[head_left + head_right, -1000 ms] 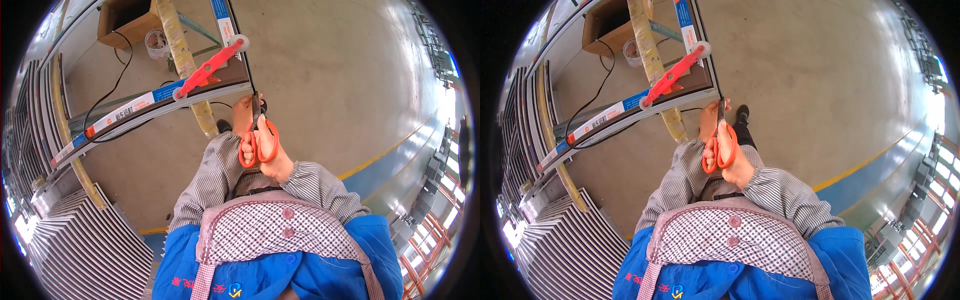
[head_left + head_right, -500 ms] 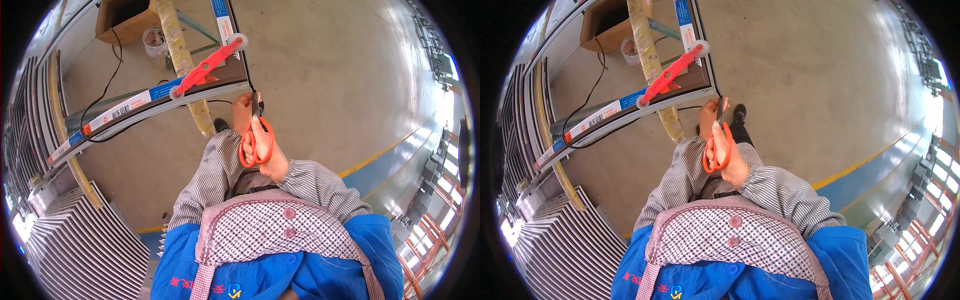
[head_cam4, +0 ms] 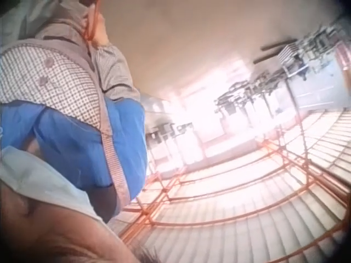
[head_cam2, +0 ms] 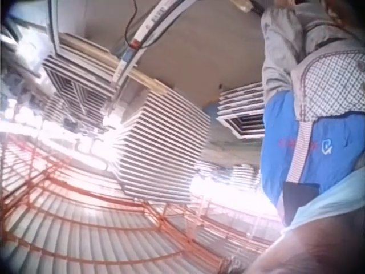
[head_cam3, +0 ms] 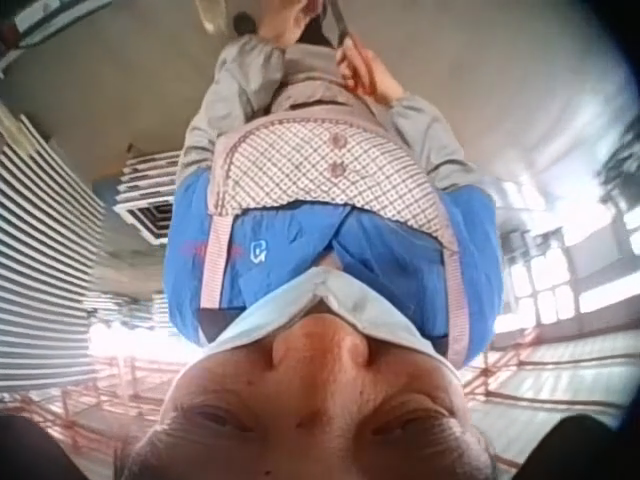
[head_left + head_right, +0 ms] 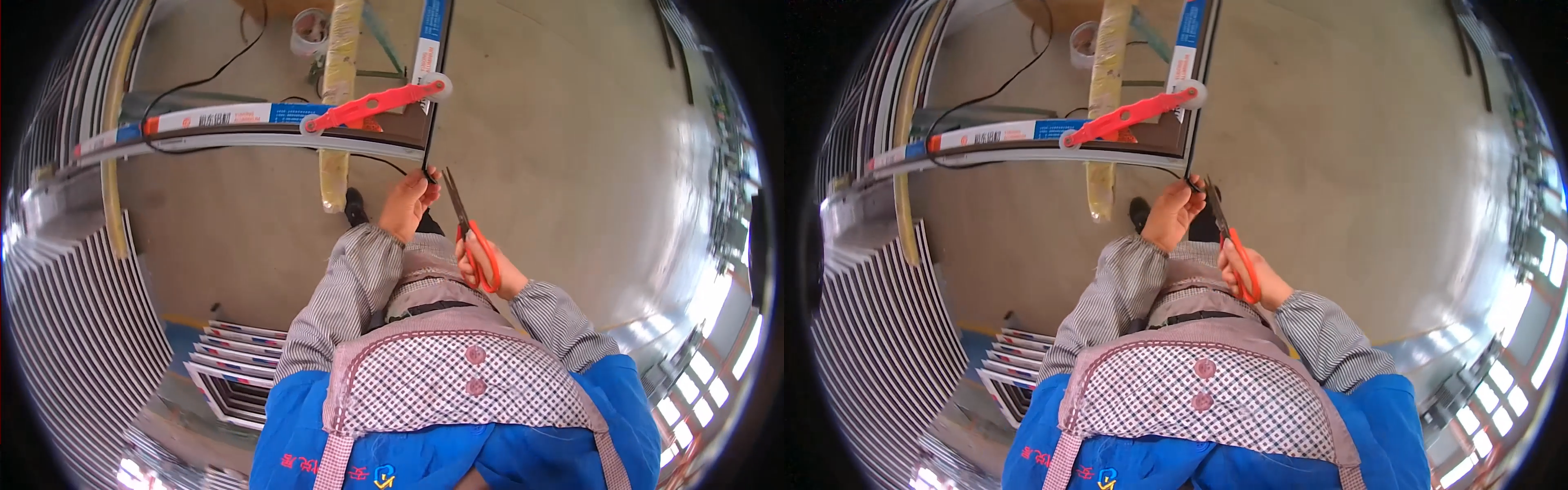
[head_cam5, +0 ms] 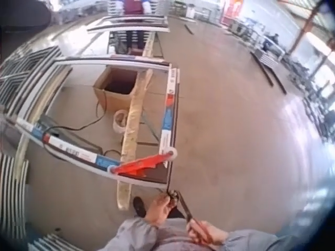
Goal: Fitting and cutting rubber seals into metal window frames.
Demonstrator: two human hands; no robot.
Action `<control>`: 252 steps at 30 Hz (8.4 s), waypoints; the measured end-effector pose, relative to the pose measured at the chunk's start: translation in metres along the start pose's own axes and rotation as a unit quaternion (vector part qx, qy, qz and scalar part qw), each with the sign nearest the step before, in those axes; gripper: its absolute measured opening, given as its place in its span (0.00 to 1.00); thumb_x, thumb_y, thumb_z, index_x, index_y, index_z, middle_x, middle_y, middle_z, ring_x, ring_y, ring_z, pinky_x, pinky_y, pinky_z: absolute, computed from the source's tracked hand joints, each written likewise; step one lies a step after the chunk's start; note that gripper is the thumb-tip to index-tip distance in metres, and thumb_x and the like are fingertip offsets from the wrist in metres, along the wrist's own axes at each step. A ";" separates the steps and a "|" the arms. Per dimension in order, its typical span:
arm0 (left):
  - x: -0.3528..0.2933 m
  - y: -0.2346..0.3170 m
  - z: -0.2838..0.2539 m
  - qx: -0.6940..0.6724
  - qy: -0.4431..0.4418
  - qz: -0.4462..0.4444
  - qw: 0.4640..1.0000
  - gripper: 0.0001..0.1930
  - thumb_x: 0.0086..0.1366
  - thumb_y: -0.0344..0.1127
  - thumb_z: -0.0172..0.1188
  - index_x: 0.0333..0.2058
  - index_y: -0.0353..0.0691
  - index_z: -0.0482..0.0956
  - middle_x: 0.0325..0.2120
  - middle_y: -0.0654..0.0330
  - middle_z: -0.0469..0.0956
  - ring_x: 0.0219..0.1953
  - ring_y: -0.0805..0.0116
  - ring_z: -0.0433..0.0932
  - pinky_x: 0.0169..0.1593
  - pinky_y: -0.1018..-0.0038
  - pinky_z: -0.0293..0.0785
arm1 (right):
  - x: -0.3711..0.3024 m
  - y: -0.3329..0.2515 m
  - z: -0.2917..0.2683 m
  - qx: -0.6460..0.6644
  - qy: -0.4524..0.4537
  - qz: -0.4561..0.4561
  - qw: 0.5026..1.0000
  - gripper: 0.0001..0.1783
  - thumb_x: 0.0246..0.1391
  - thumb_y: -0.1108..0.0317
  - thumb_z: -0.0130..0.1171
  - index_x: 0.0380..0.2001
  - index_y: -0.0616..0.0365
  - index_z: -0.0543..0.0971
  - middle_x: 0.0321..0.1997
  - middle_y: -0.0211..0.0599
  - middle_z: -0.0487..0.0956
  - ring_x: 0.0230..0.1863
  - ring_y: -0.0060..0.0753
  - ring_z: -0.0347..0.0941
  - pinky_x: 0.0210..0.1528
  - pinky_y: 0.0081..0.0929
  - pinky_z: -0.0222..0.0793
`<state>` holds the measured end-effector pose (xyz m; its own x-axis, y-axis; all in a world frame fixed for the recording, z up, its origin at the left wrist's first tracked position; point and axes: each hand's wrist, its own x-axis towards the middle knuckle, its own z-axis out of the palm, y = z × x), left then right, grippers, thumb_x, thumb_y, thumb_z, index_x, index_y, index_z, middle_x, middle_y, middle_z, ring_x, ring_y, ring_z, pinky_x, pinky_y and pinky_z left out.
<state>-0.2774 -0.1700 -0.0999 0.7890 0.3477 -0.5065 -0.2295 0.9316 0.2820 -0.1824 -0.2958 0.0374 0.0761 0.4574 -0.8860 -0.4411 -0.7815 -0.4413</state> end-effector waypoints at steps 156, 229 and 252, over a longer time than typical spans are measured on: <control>0.005 -0.034 -0.144 -0.356 0.059 0.427 0.829 0.12 0.57 0.44 0.53 0.25 0.41 0.68 0.14 0.68 0.60 0.15 0.75 0.60 0.21 0.76 0.62 | 0.081 -0.172 0.007 -0.749 0.066 -0.556 0.354 0.37 0.38 0.78 0.50 0.56 0.48 0.57 0.43 0.38 0.64 0.45 0.41 0.63 0.46 0.36 0.59; -0.520 0.566 -0.300 -0.101 0.491 0.471 0.726 0.10 0.58 0.43 0.55 0.31 0.43 0.74 0.11 0.72 0.60 0.13 0.81 0.57 0.16 0.83 0.57 | 0.221 -0.497 0.689 -0.578 0.017 -0.649 0.494 0.21 0.52 0.59 0.47 0.51 0.39 0.66 0.37 0.46 0.75 0.38 0.48 0.72 0.40 0.37 0.67; -0.239 0.912 -0.399 0.046 0.250 0.259 0.932 0.13 0.61 0.41 0.49 0.30 0.35 0.72 0.17 0.62 0.72 0.16 0.75 0.70 0.15 0.81 0.61 | 0.188 -0.319 0.509 -0.830 0.053 -0.375 0.408 0.33 0.43 0.76 0.47 0.54 0.31 0.61 0.23 0.37 0.68 0.17 0.35 0.68 0.16 0.28 0.64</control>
<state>-0.9026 0.6387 -0.0471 0.2155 0.7757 -0.5932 -0.4380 0.6198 0.6512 -0.4824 0.2552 0.0836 -0.2898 0.8810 -0.3740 0.9504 0.3111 -0.0037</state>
